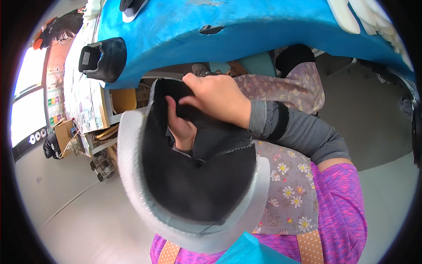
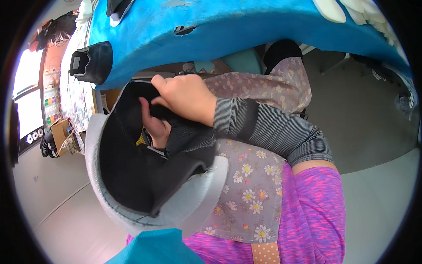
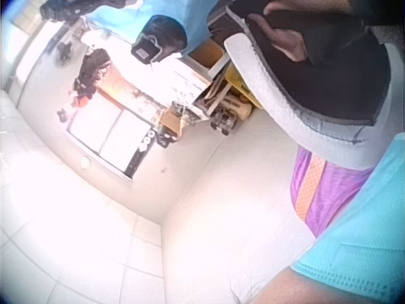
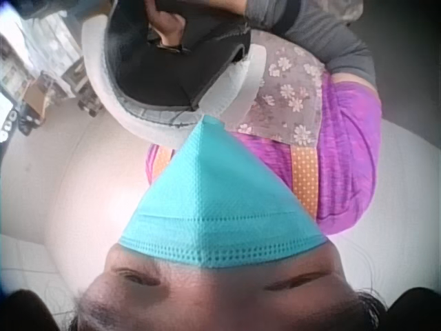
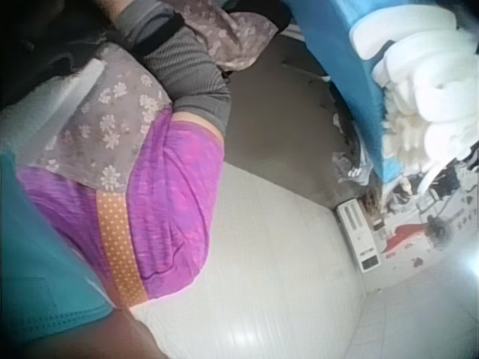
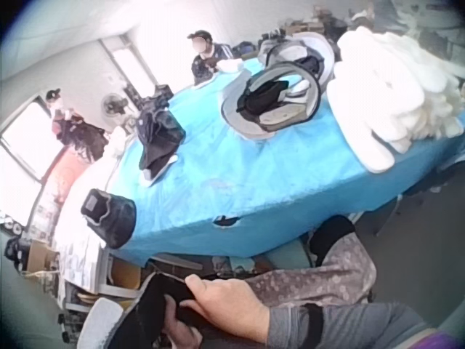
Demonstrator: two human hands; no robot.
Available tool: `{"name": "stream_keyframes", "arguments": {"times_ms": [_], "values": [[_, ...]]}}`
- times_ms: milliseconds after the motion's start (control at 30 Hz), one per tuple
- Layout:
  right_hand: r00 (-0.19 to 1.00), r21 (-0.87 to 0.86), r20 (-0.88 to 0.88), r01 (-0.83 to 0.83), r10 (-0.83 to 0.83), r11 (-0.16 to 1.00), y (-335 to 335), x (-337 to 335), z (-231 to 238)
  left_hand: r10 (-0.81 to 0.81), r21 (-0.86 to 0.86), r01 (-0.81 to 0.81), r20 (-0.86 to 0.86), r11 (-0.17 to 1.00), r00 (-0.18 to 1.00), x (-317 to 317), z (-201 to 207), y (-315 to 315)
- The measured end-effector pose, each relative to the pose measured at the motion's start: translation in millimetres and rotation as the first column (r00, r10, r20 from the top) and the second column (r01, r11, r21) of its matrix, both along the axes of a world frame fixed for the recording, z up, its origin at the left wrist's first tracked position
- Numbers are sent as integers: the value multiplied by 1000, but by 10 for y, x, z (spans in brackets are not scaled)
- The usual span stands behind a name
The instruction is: Inspecting and manually manipulating a black shoe upper component at a manufacturing workstation.
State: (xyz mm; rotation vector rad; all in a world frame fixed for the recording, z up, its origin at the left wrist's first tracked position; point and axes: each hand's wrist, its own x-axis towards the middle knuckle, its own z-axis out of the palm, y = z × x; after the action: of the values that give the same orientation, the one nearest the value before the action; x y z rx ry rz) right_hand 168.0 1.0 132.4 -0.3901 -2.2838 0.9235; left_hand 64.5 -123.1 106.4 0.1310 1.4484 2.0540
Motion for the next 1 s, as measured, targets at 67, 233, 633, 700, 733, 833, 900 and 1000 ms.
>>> {"name": "stream_keyframes", "arguments": {"times_ms": [67, 233, 633, 700, 733, 833, 900, 1000], "values": [[991, -13, -39, 129, -130, 992, 46, -47, -34, -95, 74, 92, 32, 993, 995, -121, -86, 40], [983, -37, -66, 172, -174, 984, 168, -116, -139, 31, 14, -29, -97, 999, 995, -47, -145, 140], [992, -119, -47, 114, -120, 986, 315, -222, 10, -83, -39, 76, -239, 996, 967, 143, 223, 224], [996, -199, -30, 73, -80, 977, 244, -139, 33, -84, -80, 62, -315, 995, 945, 42, 240, 214], [999, -282, -13, 30, -35, 959, 212, -76, 74, -14, -139, -14, -199, 990, 980, -24, 266, 200], [985, -325, 123, -73, 119, 943, 133, 4, -112, -50, -327, -94, -407, 940, 912, -433, -57, -117], [997, -362, 51, -39, 61, 932, 154, 60, -126, -82, -208, 24, -273, 978, 958, -323, 8, -6], [996, -370, 60, -34, 60, 928, 229, 100, -42, -194, -1, 194, -12, 981, 981, -78, 225, 129]]}}
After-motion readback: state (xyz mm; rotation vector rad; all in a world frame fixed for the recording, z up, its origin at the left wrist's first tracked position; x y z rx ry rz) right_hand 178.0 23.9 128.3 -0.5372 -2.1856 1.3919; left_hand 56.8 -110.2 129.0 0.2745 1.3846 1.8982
